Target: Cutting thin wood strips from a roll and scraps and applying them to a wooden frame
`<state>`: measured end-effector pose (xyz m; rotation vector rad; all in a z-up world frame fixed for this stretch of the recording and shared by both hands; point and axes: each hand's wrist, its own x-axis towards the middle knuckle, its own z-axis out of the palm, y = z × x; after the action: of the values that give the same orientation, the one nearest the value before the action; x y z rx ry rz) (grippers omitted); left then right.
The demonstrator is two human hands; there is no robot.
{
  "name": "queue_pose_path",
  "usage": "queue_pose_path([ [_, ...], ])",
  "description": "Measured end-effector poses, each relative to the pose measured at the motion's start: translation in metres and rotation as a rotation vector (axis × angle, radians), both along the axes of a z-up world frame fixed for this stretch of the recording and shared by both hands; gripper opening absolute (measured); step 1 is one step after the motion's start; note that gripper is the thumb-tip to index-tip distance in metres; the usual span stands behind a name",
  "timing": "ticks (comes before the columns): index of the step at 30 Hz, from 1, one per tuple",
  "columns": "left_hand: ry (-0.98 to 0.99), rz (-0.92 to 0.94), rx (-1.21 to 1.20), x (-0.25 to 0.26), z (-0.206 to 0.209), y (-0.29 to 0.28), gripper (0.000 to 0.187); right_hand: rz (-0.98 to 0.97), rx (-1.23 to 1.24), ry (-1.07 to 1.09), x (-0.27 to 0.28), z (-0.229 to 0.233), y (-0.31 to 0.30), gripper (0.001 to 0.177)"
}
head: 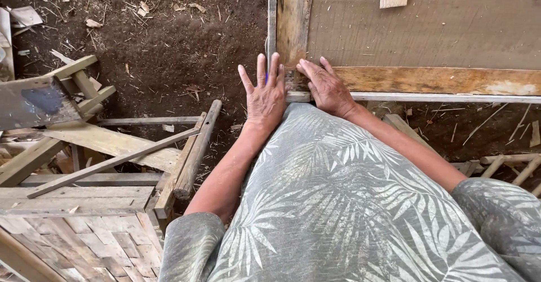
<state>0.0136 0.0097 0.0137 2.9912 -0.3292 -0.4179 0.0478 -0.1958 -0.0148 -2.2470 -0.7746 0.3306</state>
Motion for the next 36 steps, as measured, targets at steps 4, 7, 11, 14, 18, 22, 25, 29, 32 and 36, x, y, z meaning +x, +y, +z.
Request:
queue_pose_path([
  [4, -0.031, -0.029, 0.11, -0.006, -0.012, -0.002, 0.052, -0.105, 0.196, 0.337, 0.007, 0.015, -0.003, 0.065],
  [7, -0.046, -0.025, 0.086, -0.006, 0.0, -0.004, 0.052, -0.158, 0.245, 0.49, 0.012, 0.019, -0.01, 0.064],
  [11, -0.077, -0.063, 0.028, 0.0, 0.012, -0.004, 0.053, -0.155, 0.223, 0.523, 0.01, 0.022, -0.012, 0.067],
  [14, -0.096, -0.088, 0.054, 0.02, 0.021, 0.0, 0.055, -0.164, 0.125, 0.615, 0.024, 0.024, -0.012, 0.07],
  [18, -0.043, -0.137, 0.03, 0.027, 0.026, 0.005, 0.052, -0.206, 0.149, 0.758, 0.035, 0.058, -0.008, 0.064],
  [22, -0.084, -0.16, -0.052, 0.026, 0.012, 0.003, 0.048, -0.234, 0.166, 0.659, 0.03, 0.051, -0.017, 0.063],
  [25, -0.067, -0.117, -0.081, 0.03, 0.006, 0.008, 0.062, -0.252, 0.135, 0.484, 0.028, 0.037, -0.038, 0.062],
  [29, -0.045, -0.03, -0.121, 0.072, 0.029, 0.009, 0.075, -0.29, 0.086, 0.214, 0.034, 0.024, -0.057, 0.064],
  [32, 0.009, 0.045, -0.112, 0.14, 0.059, 0.002, 0.07, -0.321, 0.041, 0.11, 0.051, 0.034, -0.059, 0.063],
  [36, -0.015, 0.091, -0.044, 0.245, 0.061, -0.018, 0.071, -0.335, 0.021, 0.053, 0.072, 0.045, -0.06, 0.062],
])
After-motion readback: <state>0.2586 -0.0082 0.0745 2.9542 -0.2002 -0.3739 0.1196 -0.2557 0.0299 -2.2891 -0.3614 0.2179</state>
